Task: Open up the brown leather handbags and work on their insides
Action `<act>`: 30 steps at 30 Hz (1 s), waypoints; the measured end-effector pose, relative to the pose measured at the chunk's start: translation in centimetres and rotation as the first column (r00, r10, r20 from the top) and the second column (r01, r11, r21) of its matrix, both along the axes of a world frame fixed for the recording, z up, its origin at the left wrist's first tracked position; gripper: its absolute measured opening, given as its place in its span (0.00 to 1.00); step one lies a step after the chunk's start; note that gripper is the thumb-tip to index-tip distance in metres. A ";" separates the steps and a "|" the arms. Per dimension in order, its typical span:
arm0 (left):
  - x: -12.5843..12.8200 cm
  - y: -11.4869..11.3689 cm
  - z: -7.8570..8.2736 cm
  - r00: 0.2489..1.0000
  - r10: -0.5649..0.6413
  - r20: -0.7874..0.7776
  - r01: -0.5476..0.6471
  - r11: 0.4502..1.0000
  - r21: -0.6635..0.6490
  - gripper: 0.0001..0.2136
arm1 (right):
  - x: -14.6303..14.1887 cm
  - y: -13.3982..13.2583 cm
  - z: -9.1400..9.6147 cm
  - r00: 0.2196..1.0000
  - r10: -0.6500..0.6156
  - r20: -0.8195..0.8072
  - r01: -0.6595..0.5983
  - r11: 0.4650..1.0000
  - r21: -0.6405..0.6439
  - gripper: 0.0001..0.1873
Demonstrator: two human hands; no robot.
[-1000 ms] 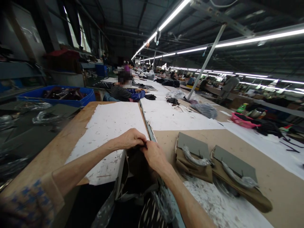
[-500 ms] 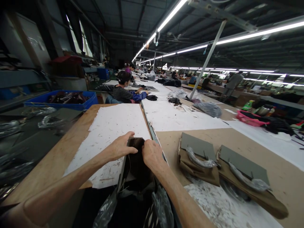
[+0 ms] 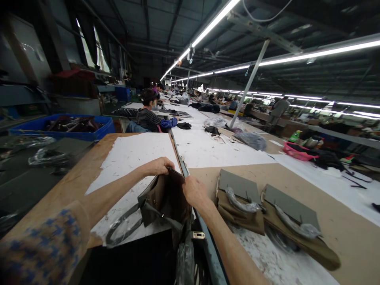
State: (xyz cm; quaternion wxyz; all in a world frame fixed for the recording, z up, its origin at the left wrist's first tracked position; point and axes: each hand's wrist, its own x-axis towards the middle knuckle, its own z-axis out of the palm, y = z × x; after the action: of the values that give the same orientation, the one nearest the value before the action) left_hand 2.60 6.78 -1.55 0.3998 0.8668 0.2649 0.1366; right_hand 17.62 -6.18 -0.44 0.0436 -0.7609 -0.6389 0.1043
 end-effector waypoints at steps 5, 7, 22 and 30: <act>1.7 -1.8 -0.3 0.994 0.052 0.099 -0.073 0.974 0.214 0.21 | 1.2 0.4 -1.5 0.980 -0.014 -0.197 0.035 0.994 0.100 0.11; 1.7 -2.6 -0.1 0.992 0.005 0.124 -0.048 0.939 0.341 0.23 | 1.7 0.4 -1.9 0.951 -0.006 -0.309 0.052 0.989 0.141 0.11; 2.3 -3.4 0.5 0.995 -0.030 -0.094 0.082 0.780 0.620 0.09 | 1.1 -0.1 -1.9 0.925 -0.057 -0.375 0.128 0.977 0.169 0.12; 3.2 -3.2 0.3 0.985 0.067 -0.158 0.043 0.792 0.608 0.07 | 0.9 -0.7 -1.4 0.921 -0.107 -0.375 0.196 0.958 0.209 0.14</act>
State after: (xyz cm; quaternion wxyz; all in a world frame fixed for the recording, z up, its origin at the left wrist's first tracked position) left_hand 5.78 3.55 -1.26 0.0742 0.9560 0.2455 0.1422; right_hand 18.49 -6.87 -1.87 0.2603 -0.7653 -0.5668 0.1591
